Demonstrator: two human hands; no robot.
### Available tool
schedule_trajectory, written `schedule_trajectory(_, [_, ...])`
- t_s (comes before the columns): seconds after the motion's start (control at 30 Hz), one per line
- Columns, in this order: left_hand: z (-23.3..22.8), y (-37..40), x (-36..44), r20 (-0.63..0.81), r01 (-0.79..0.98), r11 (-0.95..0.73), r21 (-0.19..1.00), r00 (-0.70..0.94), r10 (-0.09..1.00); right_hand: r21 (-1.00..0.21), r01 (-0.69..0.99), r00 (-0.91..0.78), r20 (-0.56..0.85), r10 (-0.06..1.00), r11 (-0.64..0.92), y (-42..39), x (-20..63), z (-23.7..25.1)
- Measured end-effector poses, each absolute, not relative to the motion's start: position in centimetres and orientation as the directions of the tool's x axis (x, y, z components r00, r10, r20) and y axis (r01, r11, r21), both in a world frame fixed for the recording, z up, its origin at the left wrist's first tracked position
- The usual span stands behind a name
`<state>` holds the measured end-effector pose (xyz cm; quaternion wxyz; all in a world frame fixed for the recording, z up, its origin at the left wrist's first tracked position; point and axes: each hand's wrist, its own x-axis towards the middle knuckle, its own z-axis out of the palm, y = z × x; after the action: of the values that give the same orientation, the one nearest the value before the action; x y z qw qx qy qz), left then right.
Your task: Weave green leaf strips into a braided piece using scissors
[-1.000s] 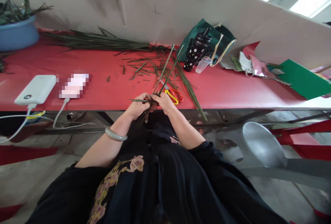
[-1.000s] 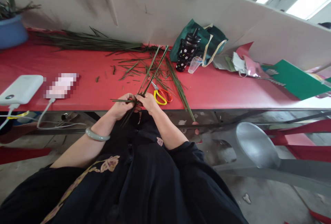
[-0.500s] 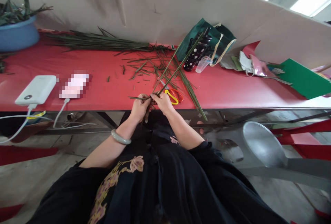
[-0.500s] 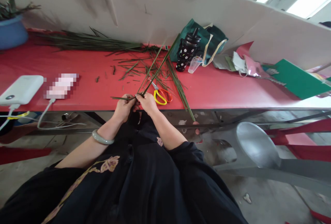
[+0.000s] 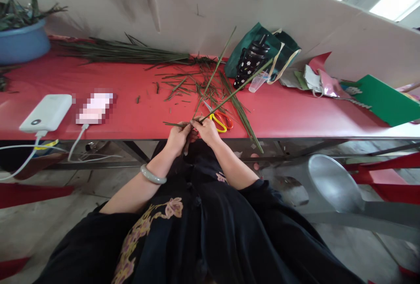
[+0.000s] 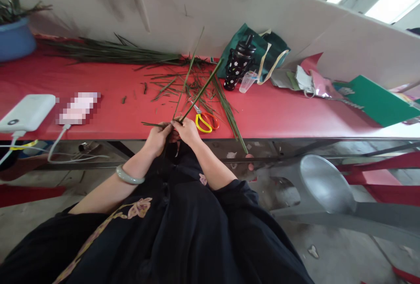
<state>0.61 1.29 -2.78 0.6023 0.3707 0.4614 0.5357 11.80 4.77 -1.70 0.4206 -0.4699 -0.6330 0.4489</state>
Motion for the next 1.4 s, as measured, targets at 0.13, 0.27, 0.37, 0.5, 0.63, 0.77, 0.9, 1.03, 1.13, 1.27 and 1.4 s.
schedule_trajectory(0.13, [-2.7,1.4,0.4,-0.191,-0.262,0.183,0.948,-0.005,0.981,-0.937,0.264,-0.233,0.168,0.958,0.229,4.9,12.0,-1.7])
schedule_trajectory(0.27, [-3.1,1.6,0.4,-0.112,-0.287,0.064,0.956,-0.153,0.982,-0.937,0.277,-0.252,0.145,0.957,0.215,4.5,11.7,-1.8])
schedule_trajectory(0.37, [-3.2,1.7,0.4,-0.065,-0.273,0.008,0.962,-0.202,0.977,-0.942,0.271,-0.202,0.148,0.968,0.201,4.3,11.6,-2.1])
schedule_trajectory(0.5, [-3.0,1.7,0.4,-0.059,-0.237,0.007,0.971,-0.212,0.975,-0.958,0.215,-0.174,0.152,0.973,0.188,4.3,11.6,-2.3])
schedule_trajectory(0.63, [-2.7,1.5,0.4,-0.087,-0.247,0.042,0.968,-0.174,0.981,-0.980,0.087,-0.190,0.159,0.969,0.178,4.0,11.6,-1.8])
schedule_trajectory(0.77, [-2.6,1.2,0.5,-0.051,-0.237,0.010,0.971,-0.169,0.984,-0.989,0.034,-0.199,0.136,0.971,0.145,3.9,11.7,-1.5])
schedule_trajectory(0.9, [-2.7,1.1,0.6,0.001,-0.190,-0.041,0.981,-0.208,0.978,-0.992,0.032,-0.174,0.114,0.978,0.121,4.0,11.7,-1.8])
schedule_trajectory(1.03, [-2.8,1.3,0.6,0.013,-0.198,-0.060,0.978,-0.230,0.973,-0.988,-0.006,-0.076,0.155,0.985,0.155,3.7,11.4,-1.8])
schedule_trajectory(1.13, [-2.8,1.4,0.7,0.009,-0.203,-0.058,0.977,-0.233,0.972,-0.977,-0.029,-0.048,0.214,0.976,0.212,3.1,11.1,-1.2])
schedule_trajectory(1.27, [-2.9,1.4,0.8,0.023,-0.163,-0.067,0.984,-0.256,0.966,-0.946,0.134,-0.079,0.286,0.955,0.295,2.9,10.8,-0.3])
schedule_trajectory(1.4, [-2.8,1.5,0.6,0.094,0.017,-0.093,0.995,-0.297,0.950,-0.765,0.532,-0.080,0.383,0.920,0.364,3.2,10.6,0.2])
